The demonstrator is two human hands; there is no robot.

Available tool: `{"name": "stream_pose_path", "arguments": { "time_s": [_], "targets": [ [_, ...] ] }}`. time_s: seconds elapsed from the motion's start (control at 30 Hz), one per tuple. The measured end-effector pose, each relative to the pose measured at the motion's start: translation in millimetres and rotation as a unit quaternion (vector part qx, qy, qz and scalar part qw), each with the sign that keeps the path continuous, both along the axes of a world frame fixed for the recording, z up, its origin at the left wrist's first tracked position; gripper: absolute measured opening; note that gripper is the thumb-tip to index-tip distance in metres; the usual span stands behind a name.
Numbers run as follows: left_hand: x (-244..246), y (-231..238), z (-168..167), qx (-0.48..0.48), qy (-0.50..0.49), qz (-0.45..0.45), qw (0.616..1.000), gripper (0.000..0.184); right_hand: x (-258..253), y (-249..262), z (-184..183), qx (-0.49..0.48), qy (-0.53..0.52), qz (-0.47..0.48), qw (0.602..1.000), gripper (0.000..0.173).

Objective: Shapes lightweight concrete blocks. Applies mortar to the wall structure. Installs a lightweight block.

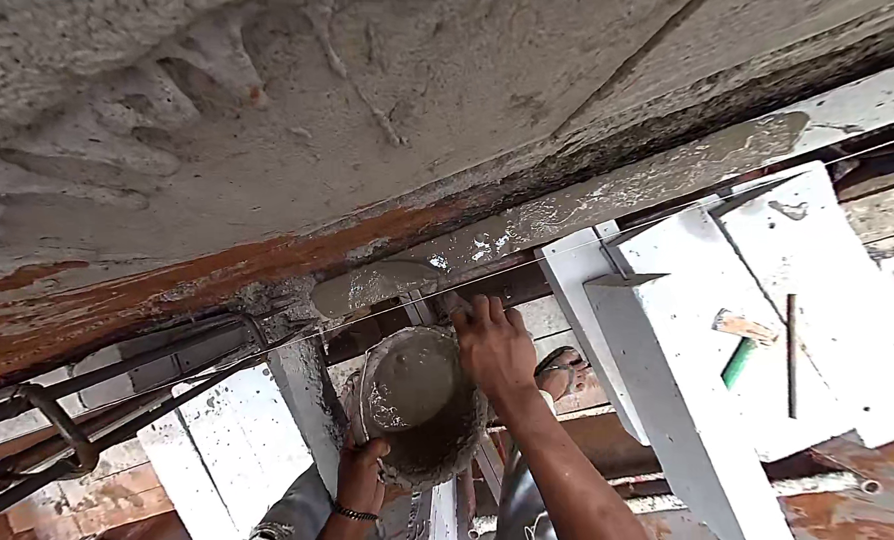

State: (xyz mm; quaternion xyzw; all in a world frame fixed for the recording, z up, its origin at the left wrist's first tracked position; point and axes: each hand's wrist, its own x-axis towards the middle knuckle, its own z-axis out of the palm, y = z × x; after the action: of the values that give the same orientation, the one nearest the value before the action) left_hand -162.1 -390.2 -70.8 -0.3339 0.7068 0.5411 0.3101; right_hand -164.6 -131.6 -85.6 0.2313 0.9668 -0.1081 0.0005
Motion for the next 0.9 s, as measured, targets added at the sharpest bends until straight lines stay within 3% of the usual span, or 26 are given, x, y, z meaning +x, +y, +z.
{"name": "stream_pose_path", "arguments": {
  "time_s": [0.07, 0.13, 0.23, 0.3, 0.57, 0.67, 0.8, 0.9],
  "targets": [
    [0, -3, 2, -0.009, -0.002, -0.003, 1.000, 0.060, -1, -17, 10, -0.035, -0.027, -0.077, 0.996, 0.042],
    [1, -4, 2, -0.027, -0.006, -0.007, 1.000, 0.057, -2, -30, 21, -0.138, -0.094, -0.142, 0.976, 0.047],
    [4, -3, 2, -0.038, -0.010, -0.016, 0.999, 0.056, -7, -35, 28, -0.339, -0.213, -0.221, 0.890, 0.046],
    [5, 0, -2, -0.040, -0.008, -0.022, 0.999, 0.054, -9, -38, 19, -0.380, -0.220, -0.263, 0.859, 0.048],
    [17, -1, -24, -0.023, -0.004, -0.030, 0.999, 0.050, -46, -81, 12, -0.418, -0.316, -0.066, 0.849, 0.049],
    [18, -4, -35, -0.030, -0.005, -0.042, 0.999, 0.047, -35, -69, 12, -0.392, -0.324, -0.029, 0.861, 0.049],
    [19, -6, -54, -0.036, -0.019, -0.078, 0.996, 0.051, 25, -14, 2, -0.316, -0.208, -0.195, 0.905, 0.049],
    [21, -4, -71, -0.051, -0.023, -0.107, 0.993, 0.047, 79, 36, -24, -0.254, -0.070, -0.321, 0.910, 0.048]
  ]
}}
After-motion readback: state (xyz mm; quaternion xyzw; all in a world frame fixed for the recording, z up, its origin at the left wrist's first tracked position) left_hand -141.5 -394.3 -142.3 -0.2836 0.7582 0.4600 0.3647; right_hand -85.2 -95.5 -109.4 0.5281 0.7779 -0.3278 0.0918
